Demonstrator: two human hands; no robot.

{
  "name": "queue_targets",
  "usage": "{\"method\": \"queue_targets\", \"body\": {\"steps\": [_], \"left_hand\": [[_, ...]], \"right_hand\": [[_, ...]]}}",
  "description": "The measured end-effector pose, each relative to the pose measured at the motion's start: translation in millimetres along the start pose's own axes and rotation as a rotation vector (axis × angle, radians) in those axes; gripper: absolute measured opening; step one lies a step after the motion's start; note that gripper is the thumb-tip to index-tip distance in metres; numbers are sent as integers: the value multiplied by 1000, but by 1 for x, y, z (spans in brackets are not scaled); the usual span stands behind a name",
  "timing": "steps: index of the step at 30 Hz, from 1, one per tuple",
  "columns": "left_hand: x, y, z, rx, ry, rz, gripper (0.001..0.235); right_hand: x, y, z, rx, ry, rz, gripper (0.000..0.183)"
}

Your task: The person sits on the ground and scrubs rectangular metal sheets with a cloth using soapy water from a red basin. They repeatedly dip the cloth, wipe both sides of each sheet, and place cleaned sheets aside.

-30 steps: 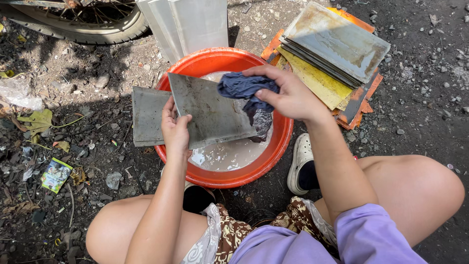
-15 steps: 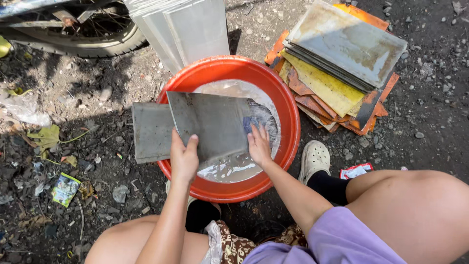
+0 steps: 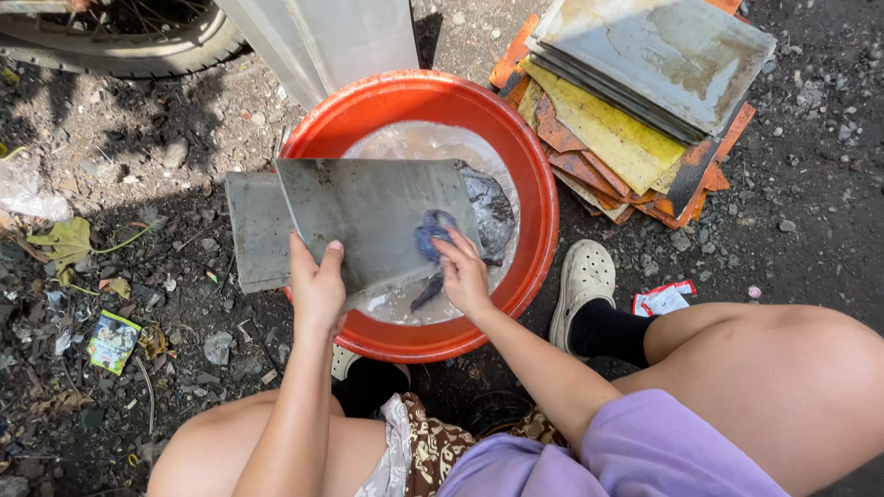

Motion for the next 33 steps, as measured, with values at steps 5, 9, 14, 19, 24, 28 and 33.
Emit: {"method": "queue_targets", "body": {"steps": [5,9,14,19,24,28,33], "left_hand": [[2,2,-2,-6,22,50,48],[2,-4,10,16,-27,95,40],[-9,6,4,79,25,26,42],[-13,7,4,135,85,3,46],[-16,6,-4,89,63,-114,43],[-18,2,-2,56,22,-211,39],[-20,4,-4,101,58,-156,40]], "right_hand": [[24,10,23,-7,39,59,34],[84,24,48,56,-263,-9,32],[94,22,-31,67,-439,-15,32],[44,39,-106,-114,-237,-43,31],[-24,0,-102,-217,69,175,33],[-13,28,-46,-141,67,74,32],[27,62,-83,-90,-195,72,34]]}}
Point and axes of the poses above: each hand's wrist, its own z-axis away from the middle knuckle, its own y-axis out of the palm, x = y × z, the point moved 4 cm from there along -z, towards the middle knuckle, and after that the axes turned 10 degrees about y, right-handed, at the moved point
